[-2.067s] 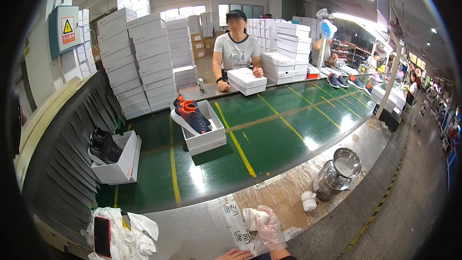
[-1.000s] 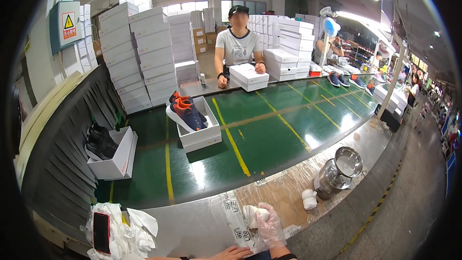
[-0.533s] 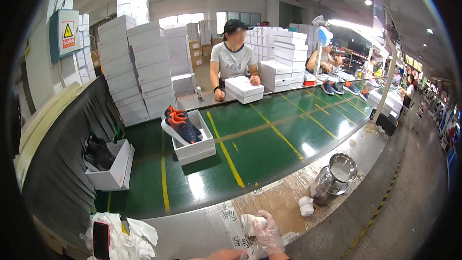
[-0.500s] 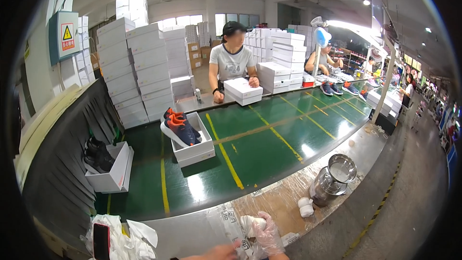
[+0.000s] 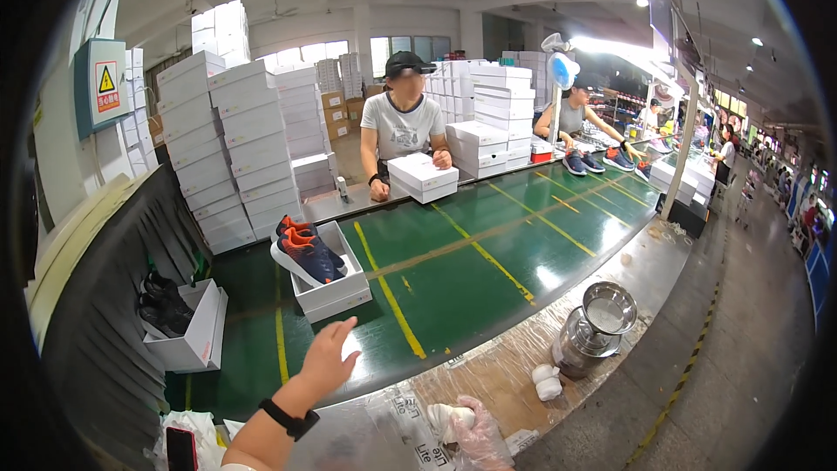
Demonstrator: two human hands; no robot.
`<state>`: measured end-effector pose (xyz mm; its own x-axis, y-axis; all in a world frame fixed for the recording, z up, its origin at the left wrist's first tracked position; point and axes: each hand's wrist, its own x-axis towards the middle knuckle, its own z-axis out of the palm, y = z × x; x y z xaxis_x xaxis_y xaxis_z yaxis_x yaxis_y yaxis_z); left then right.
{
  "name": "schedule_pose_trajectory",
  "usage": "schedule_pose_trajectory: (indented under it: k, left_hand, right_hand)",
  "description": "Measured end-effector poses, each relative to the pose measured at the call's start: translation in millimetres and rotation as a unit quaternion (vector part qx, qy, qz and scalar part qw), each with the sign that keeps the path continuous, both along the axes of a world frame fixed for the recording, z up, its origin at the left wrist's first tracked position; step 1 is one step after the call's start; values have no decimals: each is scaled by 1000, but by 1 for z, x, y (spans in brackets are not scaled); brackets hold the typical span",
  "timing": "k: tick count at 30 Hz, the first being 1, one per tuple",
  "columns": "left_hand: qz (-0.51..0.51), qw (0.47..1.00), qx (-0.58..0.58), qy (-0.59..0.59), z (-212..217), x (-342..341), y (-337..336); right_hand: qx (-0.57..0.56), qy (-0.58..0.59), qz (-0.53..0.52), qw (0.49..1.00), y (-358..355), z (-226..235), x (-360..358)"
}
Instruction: Clean and inspect the soles of sneakers using a sponge and cleaning solution in a factory assembly line.
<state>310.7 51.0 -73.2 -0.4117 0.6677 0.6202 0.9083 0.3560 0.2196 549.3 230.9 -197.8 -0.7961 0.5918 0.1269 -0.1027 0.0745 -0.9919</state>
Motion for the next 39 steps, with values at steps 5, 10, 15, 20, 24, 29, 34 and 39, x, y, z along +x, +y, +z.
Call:
schedule_pose_trajectory:
  k: [5, 10, 15, 20, 24, 29, 34, 39]
  left_hand:
    - [176, 977, -112, -47, -40, -79, -15]
    - [245, 956, -145, -75, -53, -133, -21]
    - [272, 947, -163, -40, -77, -175, -16]
    - [283, 937, -199, -57, -97, -197, 1]
    - [311, 931, -156, -109, -83, -193, 9]
    - [344, 912, -147, -171, -88, -202, 15]
    - [343, 911, -167, -157, -86, -173, 19]
    - [320, 924, -156, -141, -89, -139, 18]
  right_hand:
    - [-52, -22, -16, 998, -9, 17, 4]
    - [-150, -7, 35, 988, -10, 18, 8]
    - [-169, -3, 14, 985, -9, 0, 0]
    - [-137, -32, 11, 990, -10, 26, -3]
    - [-156, -36, 26, 987, -2, 17, -4]
    - [-139, -9, 35, 990, 0, 9, -3]
    - [-113, -5, 40, 993, 0, 11, -1]
    - [-113, 8, 47, 992, -5, 9, -1]
